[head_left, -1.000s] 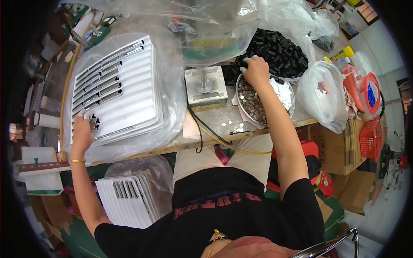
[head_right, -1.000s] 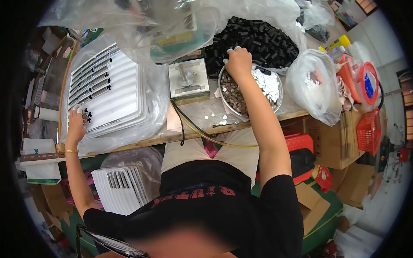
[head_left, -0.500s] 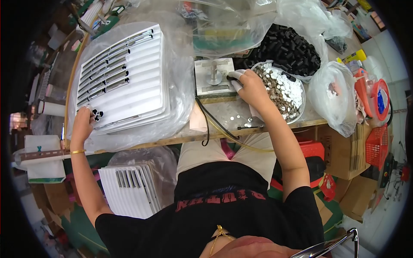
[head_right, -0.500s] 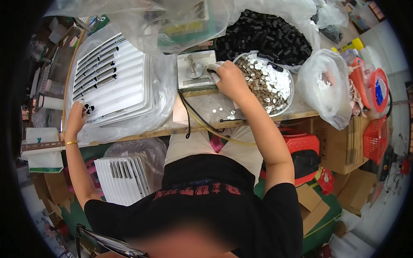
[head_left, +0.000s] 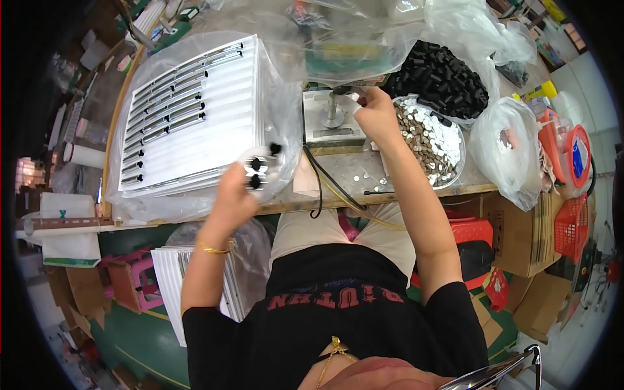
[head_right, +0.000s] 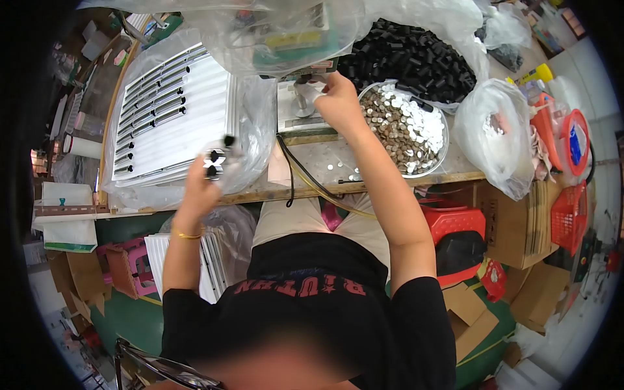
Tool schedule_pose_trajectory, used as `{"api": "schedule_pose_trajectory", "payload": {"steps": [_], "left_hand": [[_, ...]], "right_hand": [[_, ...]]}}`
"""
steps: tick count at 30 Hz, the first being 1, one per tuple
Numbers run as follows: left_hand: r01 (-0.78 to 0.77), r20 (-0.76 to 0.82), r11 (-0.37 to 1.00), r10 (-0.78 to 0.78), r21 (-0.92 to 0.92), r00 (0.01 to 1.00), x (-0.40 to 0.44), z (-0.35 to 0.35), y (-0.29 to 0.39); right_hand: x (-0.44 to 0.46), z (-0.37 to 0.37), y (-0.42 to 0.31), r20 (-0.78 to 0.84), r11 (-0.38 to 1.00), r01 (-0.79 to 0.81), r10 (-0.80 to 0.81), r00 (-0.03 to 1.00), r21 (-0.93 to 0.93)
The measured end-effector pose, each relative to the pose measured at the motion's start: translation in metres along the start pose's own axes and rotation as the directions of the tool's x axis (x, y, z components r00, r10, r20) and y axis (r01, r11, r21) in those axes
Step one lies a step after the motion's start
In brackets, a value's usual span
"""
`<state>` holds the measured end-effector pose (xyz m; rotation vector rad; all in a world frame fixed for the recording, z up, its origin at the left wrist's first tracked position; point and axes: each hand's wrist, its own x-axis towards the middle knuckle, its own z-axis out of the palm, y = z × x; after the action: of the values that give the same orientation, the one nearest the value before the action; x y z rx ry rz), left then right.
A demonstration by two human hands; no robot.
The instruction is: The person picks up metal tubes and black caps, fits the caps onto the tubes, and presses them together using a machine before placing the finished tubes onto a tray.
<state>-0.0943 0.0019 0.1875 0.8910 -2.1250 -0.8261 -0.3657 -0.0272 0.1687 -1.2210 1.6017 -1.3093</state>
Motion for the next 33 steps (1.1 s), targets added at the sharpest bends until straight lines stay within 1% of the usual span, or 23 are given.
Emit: {"api": "schedule_pose_trajectory", "payload": {"steps": [1,2,3,4,5,6,7,8,9,10,11,12,13,15,19,22,23,25,27,29,30,31,33], "left_hand": [[0.074,0.042,0.992,-0.070,-0.100,0.997,0.001,0.017,0.003],[0.107,0.071,0.978,-0.096,-0.177,0.993,-0.001,0.033,-0.003],[0.066,0.097,0.980,-0.048,-0.190,0.994,-0.001,0.045,-0.006],[0.180,0.148,0.938,-0.141,-0.297,0.979,-0.002,0.055,-0.005],[0.294,0.211,0.871,-0.226,-0.394,0.951,-0.004,0.064,-0.005],[0.296,0.212,0.871,-0.227,-0.392,0.950,-0.005,0.072,-0.009],[0.321,0.231,0.833,-0.239,-0.451,0.943,-0.006,0.080,-0.013],[0.344,0.255,0.790,-0.243,-0.508,0.936,-0.005,0.085,-0.014],[0.340,0.274,0.789,-0.226,-0.511,0.935,-0.004,0.088,-0.013],[0.345,0.240,0.761,-0.252,-0.549,0.938,-0.004,0.092,-0.010],[0.353,0.214,0.728,-0.281,-0.588,0.936,-0.004,0.096,-0.010],[0.388,0.242,0.707,-0.304,-0.591,0.921,-0.004,0.096,-0.013],[0.372,0.218,0.667,-0.306,-0.646,0.927,-0.007,0.100,-0.020],[0.371,0.201,0.618,-0.328,-0.693,0.923,-0.005,0.105,-0.022],[0.414,0.260,0.658,-0.324,-0.628,0.910,-0.003,0.109,-0.016],[0.399,0.261,0.668,-0.302,-0.629,0.917,0.000,0.114,-0.013],[0.400,0.266,0.666,-0.299,-0.629,0.916,0.001,0.115,-0.011],[0.422,0.272,0.639,-0.325,-0.643,0.906,0.002,0.116,-0.009],[0.429,0.269,0.629,-0.338,-0.649,0.902,0.001,0.119,-0.008],[0.457,0.301,0.633,-0.346,-0.624,0.889,0.003,0.122,-0.007],[0.458,0.305,0.634,-0.342,-0.623,0.889,0.004,0.124,-0.005],[0.477,0.327,0.622,-0.347,-0.621,0.879,0.005,0.125,-0.002],[0.495,0.347,0.612,-0.352,-0.617,0.869,0.005,0.126,0.000]], "right_hand": [[0.004,0.001,0.005,-0.001,1.000,0.002,-0.002,1.000,0.000],[0.012,0.003,0.015,0.004,0.994,0.011,-0.011,1.000,-0.113],[0.013,0.005,0.010,0.011,0.975,0.023,-0.021,1.000,-0.223],[0.011,-0.001,0.002,0.092,0.941,0.074,-0.046,0.995,-0.329],[0.007,-0.002,-0.008,0.094,0.943,0.074,-0.045,0.995,-0.325],[0.005,-0.002,-0.016,0.114,0.959,0.018,0.015,0.993,-0.284],[0.003,-0.002,-0.019,0.134,0.969,-0.041,0.075,0.988,-0.244],[0.006,0.000,-0.014,0.157,0.959,0.014,0.032,0.987,-0.285],[0.010,0.001,-0.001,0.167,0.943,0.062,-0.007,0.986,-0.328],[0.016,0.005,0.024,0.131,0.887,0.198,-0.157,0.979,-0.416],[0.005,0.003,0.016,0.094,0.820,0.308,-0.301,0.949,-0.482],[-0.001,0.005,0.014,0.062,0.803,0.329,-0.345,0.937,-0.497],[-0.003,0.006,0.014,0.058,0.781,0.339,-0.364,0.930,-0.524],[-0.006,0.006,0.012,0.055,0.766,0.316,-0.346,0.937,-0.560],[-0.003,0.012,0.013,-0.031,0.787,0.190,-0.256,0.966,-0.588],[0.003,0.006,0.019,0.074,0.765,0.338,-0.358,0.931,-0.549],[0.005,-0.001,0.018,0.070,0.765,0.333,-0.356,0.932,-0.552],[0.009,-0.014,0.018,0.210,0.711,0.427,-0.377,0.902,-0.559],[0.014,-0.015,0.021,0.239,0.688,0.421,-0.349,0.906,-0.591],[0.020,-0.007,0.025,0.346,0.636,0.491,-0.348,0.871,-0.595],[0.018,0.000,0.025,0.350,0.594,0.525,-0.392,0.851,-0.610],[0.020,0.007,0.026,0.353,0.574,0.522,-0.388,0.852,-0.630],[0.014,0.016,0.023,0.247,0.611,0.461,-0.404,0.881,-0.644]]}}
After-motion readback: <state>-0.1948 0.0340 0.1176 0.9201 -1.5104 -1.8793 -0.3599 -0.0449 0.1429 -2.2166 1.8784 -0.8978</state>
